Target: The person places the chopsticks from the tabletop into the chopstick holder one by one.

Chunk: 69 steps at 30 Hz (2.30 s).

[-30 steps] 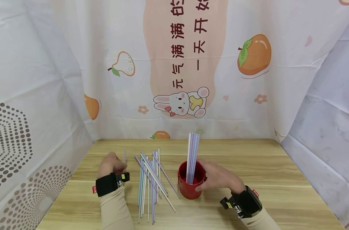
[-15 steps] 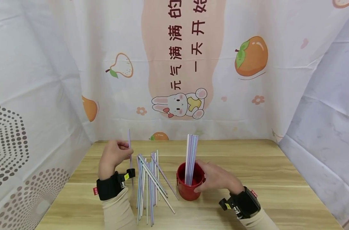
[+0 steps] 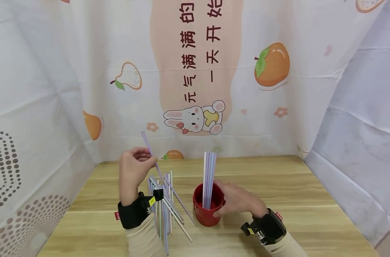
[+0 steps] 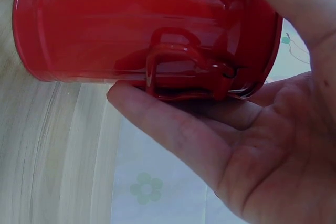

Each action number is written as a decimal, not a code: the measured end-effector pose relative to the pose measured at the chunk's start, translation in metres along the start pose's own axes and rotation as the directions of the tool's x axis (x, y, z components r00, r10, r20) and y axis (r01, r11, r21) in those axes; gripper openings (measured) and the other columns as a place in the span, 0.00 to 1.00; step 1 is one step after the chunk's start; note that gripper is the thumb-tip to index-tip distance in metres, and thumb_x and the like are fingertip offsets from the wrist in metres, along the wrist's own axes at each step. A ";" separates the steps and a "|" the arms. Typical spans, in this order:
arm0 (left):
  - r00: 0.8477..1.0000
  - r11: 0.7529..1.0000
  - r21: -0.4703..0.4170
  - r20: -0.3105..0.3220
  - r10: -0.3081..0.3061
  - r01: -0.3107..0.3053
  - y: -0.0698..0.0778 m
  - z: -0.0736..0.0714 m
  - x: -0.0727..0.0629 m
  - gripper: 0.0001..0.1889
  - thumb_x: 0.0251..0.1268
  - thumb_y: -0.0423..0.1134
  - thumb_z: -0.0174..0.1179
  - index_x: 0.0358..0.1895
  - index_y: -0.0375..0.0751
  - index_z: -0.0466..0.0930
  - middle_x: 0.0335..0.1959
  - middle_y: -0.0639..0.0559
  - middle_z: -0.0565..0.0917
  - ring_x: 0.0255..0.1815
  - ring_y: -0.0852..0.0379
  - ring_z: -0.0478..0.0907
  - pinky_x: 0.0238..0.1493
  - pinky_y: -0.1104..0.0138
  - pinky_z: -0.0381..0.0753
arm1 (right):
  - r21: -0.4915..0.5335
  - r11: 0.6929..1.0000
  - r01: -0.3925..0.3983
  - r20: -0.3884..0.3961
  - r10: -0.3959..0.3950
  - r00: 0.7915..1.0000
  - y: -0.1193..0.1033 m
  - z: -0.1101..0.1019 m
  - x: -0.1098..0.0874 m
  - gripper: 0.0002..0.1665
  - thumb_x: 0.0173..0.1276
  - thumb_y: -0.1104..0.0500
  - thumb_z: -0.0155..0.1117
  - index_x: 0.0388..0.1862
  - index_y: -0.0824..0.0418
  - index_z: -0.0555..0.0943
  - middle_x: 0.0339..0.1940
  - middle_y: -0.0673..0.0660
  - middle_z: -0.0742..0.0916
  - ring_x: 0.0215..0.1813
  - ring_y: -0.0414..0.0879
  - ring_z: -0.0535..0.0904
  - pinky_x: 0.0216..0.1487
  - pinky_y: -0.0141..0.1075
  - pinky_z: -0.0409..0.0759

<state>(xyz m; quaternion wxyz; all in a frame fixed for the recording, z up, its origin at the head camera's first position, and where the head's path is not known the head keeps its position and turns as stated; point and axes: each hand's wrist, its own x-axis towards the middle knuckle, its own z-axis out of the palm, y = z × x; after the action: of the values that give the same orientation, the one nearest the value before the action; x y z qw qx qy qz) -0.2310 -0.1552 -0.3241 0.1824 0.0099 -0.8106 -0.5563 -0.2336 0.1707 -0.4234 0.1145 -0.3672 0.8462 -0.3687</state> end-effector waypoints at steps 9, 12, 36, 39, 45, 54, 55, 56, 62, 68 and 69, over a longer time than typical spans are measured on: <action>0.997 0.994 -0.087 0.026 0.070 -0.067 0.012 0.047 0.002 0.12 0.56 0.31 0.69 0.43 0.30 0.84 0.37 0.37 0.88 0.31 0.61 0.85 0.35 0.73 0.86 | 0.002 1.000 -0.002 -0.002 0.002 1.000 -0.002 0.001 -0.001 0.47 0.53 0.55 0.84 0.69 0.58 0.70 0.58 0.52 0.88 0.59 0.46 0.85 0.62 0.46 0.85; 0.993 0.991 -0.099 0.057 0.100 -0.094 0.013 0.061 0.003 0.12 0.54 0.30 0.69 0.42 0.30 0.84 0.36 0.37 0.88 0.31 0.57 0.85 0.35 0.74 0.86 | -0.001 1.000 0.014 -0.001 -0.014 1.000 -0.002 0.001 -0.001 0.46 0.54 0.54 0.83 0.69 0.59 0.70 0.58 0.54 0.89 0.58 0.47 0.86 0.60 0.46 0.86; 0.822 1.000 0.001 0.568 -0.026 0.031 -0.010 0.117 0.016 0.08 0.59 0.31 0.71 0.41 0.34 0.84 0.34 0.42 0.87 0.32 0.54 0.85 0.39 0.63 0.90 | -0.064 0.998 0.004 -0.015 -0.005 1.000 0.002 0.002 0.000 0.51 0.51 0.52 0.85 0.71 0.58 0.69 0.56 0.53 0.89 0.55 0.47 0.87 0.57 0.38 0.86; 0.801 0.998 0.020 0.596 -0.058 0.057 -0.010 0.118 0.015 0.08 0.60 0.30 0.71 0.40 0.32 0.85 0.34 0.41 0.87 0.30 0.54 0.86 0.40 0.60 0.91 | -0.046 0.999 -0.005 -0.008 0.005 1.000 0.002 0.002 0.001 0.53 0.52 0.53 0.85 0.73 0.57 0.67 0.56 0.52 0.89 0.55 0.44 0.87 0.59 0.41 0.86; 0.767 0.996 0.041 0.636 -0.087 0.079 -0.010 0.118 0.015 0.07 0.59 0.28 0.70 0.39 0.31 0.84 0.32 0.42 0.87 0.29 0.55 0.87 0.42 0.58 0.91 | -0.056 0.998 -0.008 -0.008 0.007 1.000 0.000 0.001 0.000 0.57 0.52 0.53 0.84 0.77 0.56 0.64 0.56 0.52 0.89 0.55 0.44 0.87 0.59 0.42 0.86; 0.737 0.996 0.065 0.671 -0.084 0.054 -0.012 0.116 0.015 0.04 0.59 0.25 0.69 0.36 0.30 0.84 0.30 0.42 0.88 0.29 0.54 0.89 0.39 0.62 0.91 | -0.063 0.998 0.013 -0.014 -0.013 1.000 0.001 0.002 0.000 0.54 0.52 0.52 0.85 0.74 0.60 0.66 0.56 0.54 0.89 0.56 0.50 0.87 0.58 0.42 0.86; 0.737 0.996 0.070 0.670 -0.086 0.053 -0.012 0.116 0.015 0.04 0.59 0.25 0.69 0.36 0.30 0.84 0.30 0.42 0.88 0.29 0.54 0.89 0.39 0.62 0.91 | -0.063 0.998 0.014 -0.013 -0.015 1.000 0.002 0.002 0.000 0.54 0.52 0.52 0.85 0.74 0.60 0.66 0.56 0.55 0.89 0.56 0.50 0.87 0.58 0.42 0.86; 0.737 0.996 0.077 0.670 -0.087 0.048 -0.013 0.116 0.015 0.04 0.59 0.25 0.69 0.36 0.30 0.84 0.30 0.42 0.88 0.30 0.55 0.89 0.39 0.62 0.91 | -0.061 0.998 0.011 -0.011 -0.012 1.000 0.002 0.002 0.000 0.54 0.52 0.52 0.85 0.74 0.59 0.66 0.56 0.54 0.89 0.56 0.49 0.87 0.58 0.42 0.86; 0.724 0.993 0.112 0.683 -0.098 0.028 -0.013 0.114 0.017 0.05 0.60 0.27 0.70 0.37 0.31 0.85 0.31 0.42 0.88 0.30 0.56 0.88 0.41 0.64 0.90 | -0.029 1.000 0.006 -0.001 -0.006 1.000 0.002 0.001 0.000 0.55 0.52 0.53 0.84 0.76 0.57 0.64 0.57 0.54 0.89 0.56 0.46 0.87 0.59 0.45 0.86; 0.704 0.993 0.116 0.705 -0.084 0.002 -0.015 0.110 0.019 0.07 0.61 0.29 0.70 0.40 0.30 0.85 0.33 0.42 0.88 0.32 0.56 0.88 0.41 0.64 0.90 | -0.040 0.999 0.006 -0.011 -0.007 1.000 0.001 0.000 0.001 0.53 0.52 0.52 0.85 0.74 0.57 0.67 0.57 0.53 0.89 0.56 0.45 0.86 0.59 0.43 0.86; 0.700 0.992 0.122 0.709 -0.083 -0.006 -0.015 0.108 0.019 0.08 0.61 0.29 0.71 0.41 0.30 0.85 0.33 0.43 0.88 0.32 0.55 0.87 0.41 0.64 0.90 | -0.042 0.999 0.009 -0.012 -0.009 1.000 0.000 0.000 0.002 0.53 0.52 0.52 0.85 0.73 0.57 0.67 0.57 0.53 0.89 0.56 0.45 0.87 0.58 0.43 0.86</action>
<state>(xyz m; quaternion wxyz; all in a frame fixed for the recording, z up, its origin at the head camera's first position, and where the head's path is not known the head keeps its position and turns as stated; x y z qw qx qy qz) -0.2846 -0.0680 -0.3664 -0.1578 -0.1784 -0.8483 -0.4729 -0.2347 0.1697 -0.4235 0.0999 -0.3710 0.8529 -0.3535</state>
